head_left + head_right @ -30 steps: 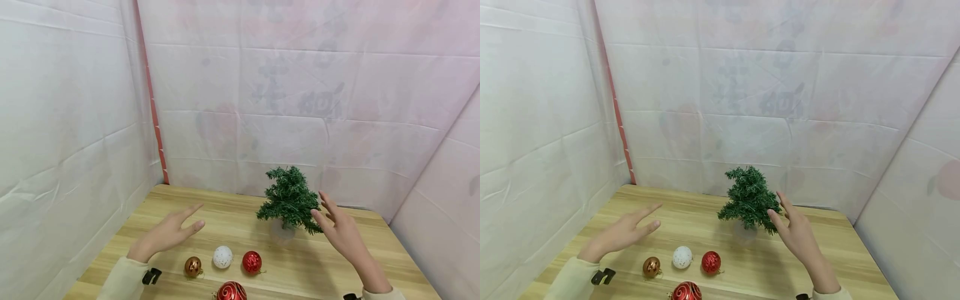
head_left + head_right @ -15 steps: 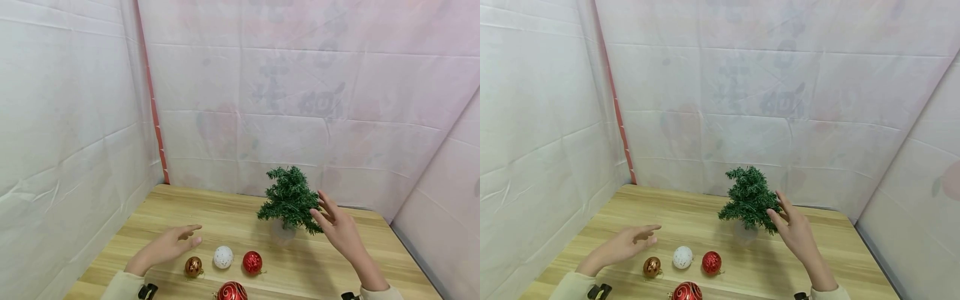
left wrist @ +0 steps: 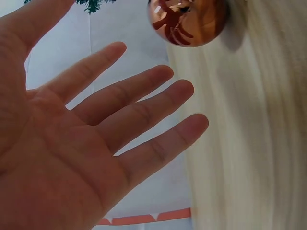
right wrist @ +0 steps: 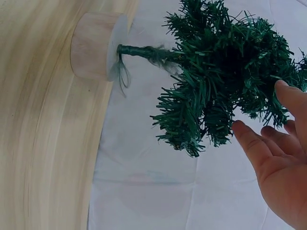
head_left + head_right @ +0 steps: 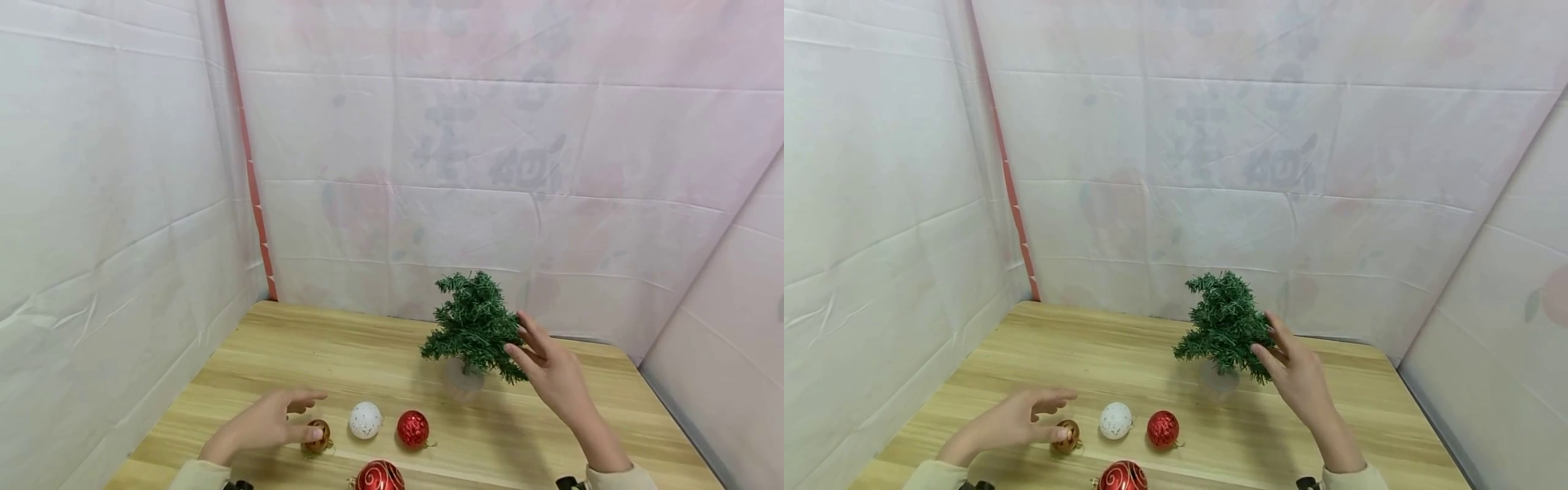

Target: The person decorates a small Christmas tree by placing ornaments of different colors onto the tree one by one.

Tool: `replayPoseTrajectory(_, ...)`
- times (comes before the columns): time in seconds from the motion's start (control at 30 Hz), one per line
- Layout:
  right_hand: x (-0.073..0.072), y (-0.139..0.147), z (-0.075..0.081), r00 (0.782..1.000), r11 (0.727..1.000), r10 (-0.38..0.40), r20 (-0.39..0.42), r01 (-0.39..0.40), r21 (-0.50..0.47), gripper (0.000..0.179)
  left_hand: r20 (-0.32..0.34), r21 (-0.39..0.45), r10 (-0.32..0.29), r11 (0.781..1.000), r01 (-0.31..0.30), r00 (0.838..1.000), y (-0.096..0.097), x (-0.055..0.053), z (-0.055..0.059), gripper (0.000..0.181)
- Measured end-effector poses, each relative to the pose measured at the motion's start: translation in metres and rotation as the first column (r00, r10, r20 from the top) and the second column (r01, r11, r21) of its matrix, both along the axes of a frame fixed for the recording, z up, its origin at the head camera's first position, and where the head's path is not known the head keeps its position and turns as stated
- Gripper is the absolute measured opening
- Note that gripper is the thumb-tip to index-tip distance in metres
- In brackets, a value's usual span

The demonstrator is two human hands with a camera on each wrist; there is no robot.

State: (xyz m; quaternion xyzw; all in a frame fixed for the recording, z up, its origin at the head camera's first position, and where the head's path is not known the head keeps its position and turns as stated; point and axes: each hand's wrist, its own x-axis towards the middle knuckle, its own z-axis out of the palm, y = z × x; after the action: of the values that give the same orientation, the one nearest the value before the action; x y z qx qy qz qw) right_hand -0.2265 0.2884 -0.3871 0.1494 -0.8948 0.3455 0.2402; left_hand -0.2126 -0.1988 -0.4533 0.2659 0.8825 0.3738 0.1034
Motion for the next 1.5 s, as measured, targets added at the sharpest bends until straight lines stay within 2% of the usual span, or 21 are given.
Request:
replayPoseTrajectory(0.13,-0.003,-0.001,-0.003,1.0,1.0,-0.005,-0.025,0.005,-0.009,0.068,0.027,0.019,-0.02,1.0,0.02,0.999,-0.002,0.002,-0.005,0.067)
replayPoseTrajectory(0.47,-0.011,-0.005,-0.009,0.99,0.999,-0.027,-0.137,0.022,-0.035,0.07,0.029,0.038,-0.053,0.998,0.052,0.998,-0.004,0.005,-0.012,0.066)
replayPoseTrajectory(0.73,-0.013,-0.008,-0.009,0.991,0.999,-0.034,-0.126,0.029,-0.044,0.074,0.061,0.116,-0.077,0.991,0.07,0.995,-0.005,0.004,-0.016,0.061)
replayPoseTrajectory(1.03,-0.012,-0.008,-0.01,0.991,0.998,-0.034,-0.126,0.028,-0.055,0.076,0.089,0.14,-0.066,0.989,0.053,0.994,-0.006,0.002,-0.02,0.054)
replayPoseTrajectory(1.5,-0.013,-0.007,-0.012,0.992,0.998,-0.023,-0.127,0.015,-0.063,0.079,0.03,0.073,-0.025,0.997,0.023,0.999,-0.005,0.003,-0.021,0.05)
